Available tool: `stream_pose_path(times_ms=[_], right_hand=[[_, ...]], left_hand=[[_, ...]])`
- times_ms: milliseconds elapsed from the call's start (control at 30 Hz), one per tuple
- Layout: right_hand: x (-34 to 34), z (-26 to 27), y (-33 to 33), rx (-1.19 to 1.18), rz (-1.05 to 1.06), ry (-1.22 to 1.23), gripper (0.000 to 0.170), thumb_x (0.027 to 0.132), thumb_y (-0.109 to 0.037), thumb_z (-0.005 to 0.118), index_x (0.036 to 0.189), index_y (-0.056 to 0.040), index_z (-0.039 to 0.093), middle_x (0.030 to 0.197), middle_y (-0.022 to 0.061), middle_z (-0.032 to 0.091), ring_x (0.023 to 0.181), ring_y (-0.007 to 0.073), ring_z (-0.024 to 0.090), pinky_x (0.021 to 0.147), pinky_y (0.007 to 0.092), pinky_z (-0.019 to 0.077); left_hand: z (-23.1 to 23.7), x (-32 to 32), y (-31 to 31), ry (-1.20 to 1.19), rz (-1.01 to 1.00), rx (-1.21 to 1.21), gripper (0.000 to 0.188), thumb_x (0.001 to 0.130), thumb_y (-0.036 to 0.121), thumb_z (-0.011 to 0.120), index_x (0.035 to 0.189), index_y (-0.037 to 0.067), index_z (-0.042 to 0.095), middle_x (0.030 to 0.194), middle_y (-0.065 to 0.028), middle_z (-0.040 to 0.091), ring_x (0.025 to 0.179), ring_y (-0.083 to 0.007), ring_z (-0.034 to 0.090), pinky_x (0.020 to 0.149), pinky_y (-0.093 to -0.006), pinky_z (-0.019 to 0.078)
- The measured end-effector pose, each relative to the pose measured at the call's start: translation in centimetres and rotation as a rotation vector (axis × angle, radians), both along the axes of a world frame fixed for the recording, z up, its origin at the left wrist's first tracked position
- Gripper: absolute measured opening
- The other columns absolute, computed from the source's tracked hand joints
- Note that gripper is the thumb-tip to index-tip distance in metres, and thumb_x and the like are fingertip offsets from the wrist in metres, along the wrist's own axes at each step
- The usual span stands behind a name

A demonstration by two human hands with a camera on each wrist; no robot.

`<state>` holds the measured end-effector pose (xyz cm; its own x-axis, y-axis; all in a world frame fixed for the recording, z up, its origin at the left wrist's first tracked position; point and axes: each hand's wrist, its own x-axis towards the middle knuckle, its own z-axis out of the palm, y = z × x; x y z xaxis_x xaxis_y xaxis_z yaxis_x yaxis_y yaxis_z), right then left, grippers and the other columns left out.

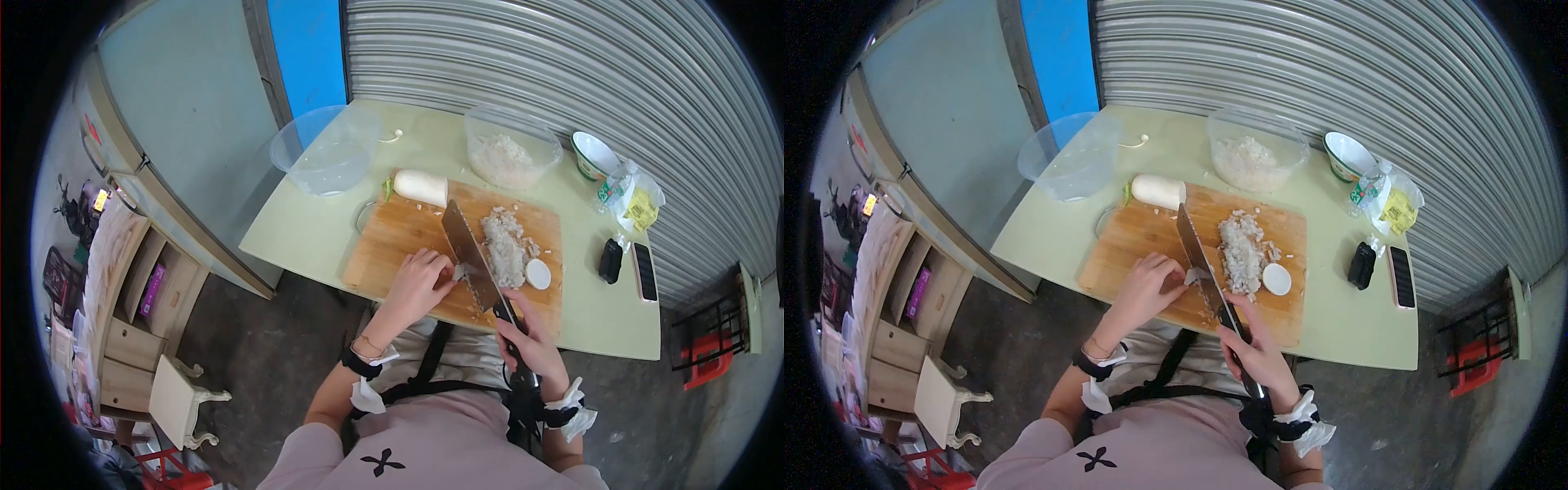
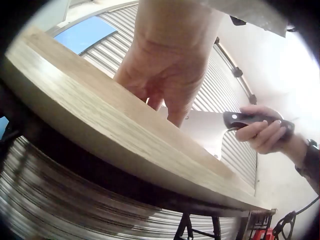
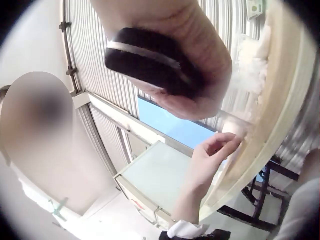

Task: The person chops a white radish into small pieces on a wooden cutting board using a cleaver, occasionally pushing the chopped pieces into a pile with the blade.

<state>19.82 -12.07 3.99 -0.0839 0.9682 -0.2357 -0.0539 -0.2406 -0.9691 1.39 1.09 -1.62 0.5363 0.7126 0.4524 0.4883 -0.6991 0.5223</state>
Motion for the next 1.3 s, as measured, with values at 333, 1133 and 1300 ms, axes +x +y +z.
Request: stream_pose_path(times_ms=[333, 1133, 1300], right_hand=[[0.1, 1.1, -0.7, 0.011, -0.042, 0.043, 0.05, 0.093, -0.01, 0.051, 0.138, -0.0128, 0.03, 0.058, 0.0005, 0.046, 0.039, 0.008, 0.042, 0.036, 0.0227, 0.033], [0.6, 2.6, -1.2, 0.071, -0.139, 0.073, 0.051, 0.092, -0.005, 0.049, 0.139, -0.0108, 0.029, 0.059, 0.0038, 0.048, 0.039, 0.0098, 0.044, 0.035, 0.0234, 0.0353], [0.7, 3.1, -1.4, 0.168, -0.142, 0.036, 0.049, 0.092, -0.005, 0.049, 0.138, -0.0105, 0.03, 0.06, 0.0033, 0.049, 0.039, 0.0096, 0.044, 0.037, 0.0227, 0.0353]], left_hand=[[0.0, -0.1, -0.1, -0.003, 0.019, 0.005, 0.015, 0.075, 0.014, 0.068, 0.082, 0.007, 0.057, 0.08, -0.0062, 0.056, 0.085, -0.0257, 0.055, 0.077, -0.0366, 0.041], [-0.8, 0.0, 0.1, 0.005, 0.012, 0.031, 0.019, 0.077, 0.02, 0.069, 0.085, 0.008, 0.056, 0.08, -0.0037, 0.057, 0.081, -0.0215, 0.058, 0.079, -0.0351, 0.0351], [-0.9, 0.3, 0.1, -0.016, 0.025, 0.033, 0.02, 0.078, 0.021, 0.069, 0.085, 0.008, 0.056, 0.079, -0.0037, 0.057, 0.08, -0.0217, 0.058, 0.079, -0.0353, 0.0351]])
